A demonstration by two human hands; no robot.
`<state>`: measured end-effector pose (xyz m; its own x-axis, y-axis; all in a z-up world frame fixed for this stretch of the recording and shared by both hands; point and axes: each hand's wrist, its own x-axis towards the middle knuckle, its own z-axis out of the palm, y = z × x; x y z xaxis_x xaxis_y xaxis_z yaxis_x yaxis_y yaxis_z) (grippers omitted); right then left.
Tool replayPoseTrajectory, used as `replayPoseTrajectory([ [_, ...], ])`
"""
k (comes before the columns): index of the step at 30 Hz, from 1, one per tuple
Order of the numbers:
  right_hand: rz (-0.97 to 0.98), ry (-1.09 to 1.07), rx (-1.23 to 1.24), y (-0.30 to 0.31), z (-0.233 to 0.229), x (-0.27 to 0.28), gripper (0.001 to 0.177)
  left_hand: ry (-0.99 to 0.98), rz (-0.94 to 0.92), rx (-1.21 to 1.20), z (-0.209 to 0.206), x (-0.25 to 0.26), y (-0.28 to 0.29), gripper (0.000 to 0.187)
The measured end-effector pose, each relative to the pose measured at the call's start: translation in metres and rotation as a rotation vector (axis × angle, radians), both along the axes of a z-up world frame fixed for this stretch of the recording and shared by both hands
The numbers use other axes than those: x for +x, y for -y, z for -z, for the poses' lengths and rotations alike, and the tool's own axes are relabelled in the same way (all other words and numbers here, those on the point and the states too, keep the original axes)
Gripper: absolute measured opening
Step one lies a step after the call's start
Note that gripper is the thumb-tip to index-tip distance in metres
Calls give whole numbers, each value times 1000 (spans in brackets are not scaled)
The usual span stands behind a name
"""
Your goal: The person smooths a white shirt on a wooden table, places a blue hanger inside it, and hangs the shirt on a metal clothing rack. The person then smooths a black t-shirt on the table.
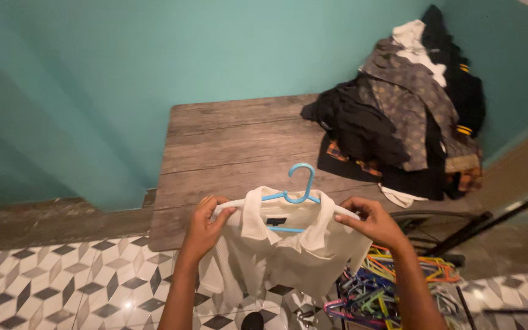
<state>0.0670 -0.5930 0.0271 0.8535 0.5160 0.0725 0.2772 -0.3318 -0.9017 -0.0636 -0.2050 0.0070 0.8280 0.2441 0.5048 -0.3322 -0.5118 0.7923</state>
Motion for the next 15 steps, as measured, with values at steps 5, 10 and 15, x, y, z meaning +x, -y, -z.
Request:
replayPoseTrajectory([
  [5, 49, -212, -55, 28, 1, -7, 27, 16, 98, 8, -23, 27, -4, 19],
  [10, -13, -241, 150, 54, 19, -20, 29, 28, 231, -57, -53, 59, -2, 18],
  [15, 103, -361, 289, 61, 10, -39, 43, -51, 256, -28, -83, 89, 5, 18],
])
